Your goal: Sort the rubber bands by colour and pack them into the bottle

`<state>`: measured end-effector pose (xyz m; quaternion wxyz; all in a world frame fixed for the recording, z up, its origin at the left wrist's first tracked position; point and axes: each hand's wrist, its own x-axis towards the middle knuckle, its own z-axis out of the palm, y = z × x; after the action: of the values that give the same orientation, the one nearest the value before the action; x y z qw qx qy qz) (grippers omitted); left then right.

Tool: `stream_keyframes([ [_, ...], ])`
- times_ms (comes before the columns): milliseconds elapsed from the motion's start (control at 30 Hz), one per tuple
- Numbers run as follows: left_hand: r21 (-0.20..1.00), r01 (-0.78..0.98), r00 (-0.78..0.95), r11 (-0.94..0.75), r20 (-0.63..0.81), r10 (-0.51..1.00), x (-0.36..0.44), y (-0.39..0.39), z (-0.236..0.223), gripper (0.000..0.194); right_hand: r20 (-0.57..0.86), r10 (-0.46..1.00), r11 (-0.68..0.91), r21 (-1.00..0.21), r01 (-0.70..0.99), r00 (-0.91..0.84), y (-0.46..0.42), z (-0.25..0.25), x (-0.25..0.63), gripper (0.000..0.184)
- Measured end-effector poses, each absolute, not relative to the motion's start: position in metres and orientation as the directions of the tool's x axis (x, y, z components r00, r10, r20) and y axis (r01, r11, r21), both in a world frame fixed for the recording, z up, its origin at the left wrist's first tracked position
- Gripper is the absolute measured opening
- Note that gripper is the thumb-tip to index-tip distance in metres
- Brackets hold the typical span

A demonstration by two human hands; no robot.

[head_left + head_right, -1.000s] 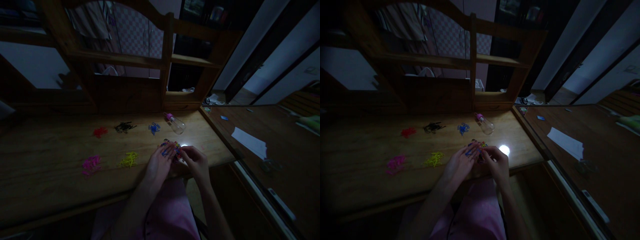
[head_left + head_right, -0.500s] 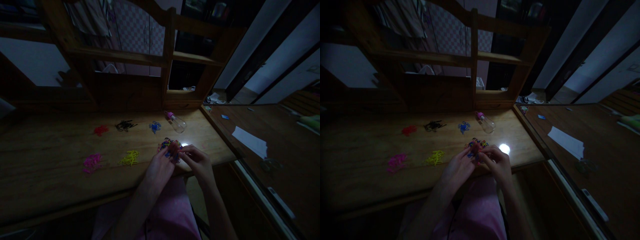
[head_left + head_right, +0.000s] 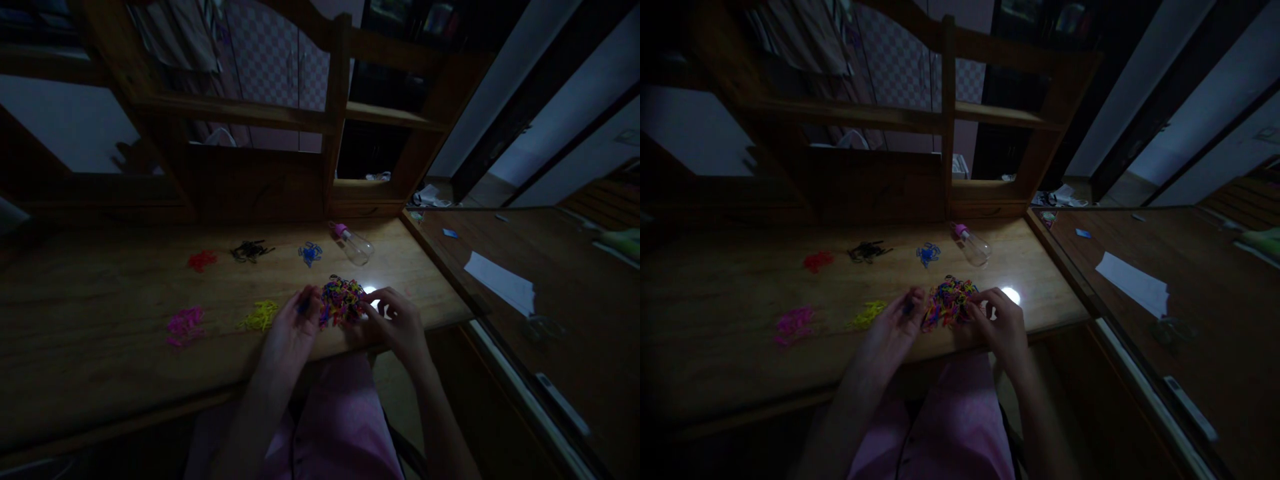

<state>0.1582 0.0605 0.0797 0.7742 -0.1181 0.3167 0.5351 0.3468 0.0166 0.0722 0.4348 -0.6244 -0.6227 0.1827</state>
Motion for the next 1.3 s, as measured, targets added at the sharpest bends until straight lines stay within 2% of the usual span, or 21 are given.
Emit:
stream_keyframes([
  [133,0.205,-0.931,0.126,0.302,-0.595,0.794,0.129,0.068,0.073,0.028,0.307,0.946,0.147,-0.695,0.704,0.106,0.022,0.067,0.353,0.013],
  [367,0.202,-0.928,0.143,0.314,-0.584,0.799,0.117,0.061,0.064,0.031,0.373,0.892,0.064,-0.666,0.743,0.257,0.043,0.06,0.383,0.018],
  [600,0.203,-0.9,0.203,0.386,-0.588,0.783,0.127,0.055,0.064,0.027,0.235,0.964,0.049,-0.611,0.79,0.122,0.06,0.041,0.381,0.014],
  [767,0.233,-0.891,0.185,0.39,-0.598,0.78,0.128,0.054,0.062,0.028,0.19,0.974,0.013,-0.59,0.807,0.123,0.061,0.045,0.375,0.017],
  [933,0.227,-0.893,0.194,0.387,-0.583,0.789,0.126,0.053,0.062,0.026,0.224,0.965,0.039,-0.63,0.775,0.133,0.062,0.048,0.381,0.023],
  [1067,0.231,-0.891,0.185,0.39,-0.601,0.777,0.125,0.053,0.064,0.026,0.284,0.939,0.059,-0.693,0.719,0.196,0.056,0.051,0.39,0.02],
  [1200,0.245,-0.892,0.175,0.379,-0.587,0.791,0.125,0.053,0.061,0.027,0.237,0.953,0.058,-0.752,0.657,0.188,0.046,0.055,0.393,0.02],
  [1300,0.234,-0.892,0.19,0.387,-0.583,0.79,0.125,0.053,0.059,0.026,0.184,0.973,0.037,-0.729,0.683,0.143,0.041,0.057,0.39,0.019],
])
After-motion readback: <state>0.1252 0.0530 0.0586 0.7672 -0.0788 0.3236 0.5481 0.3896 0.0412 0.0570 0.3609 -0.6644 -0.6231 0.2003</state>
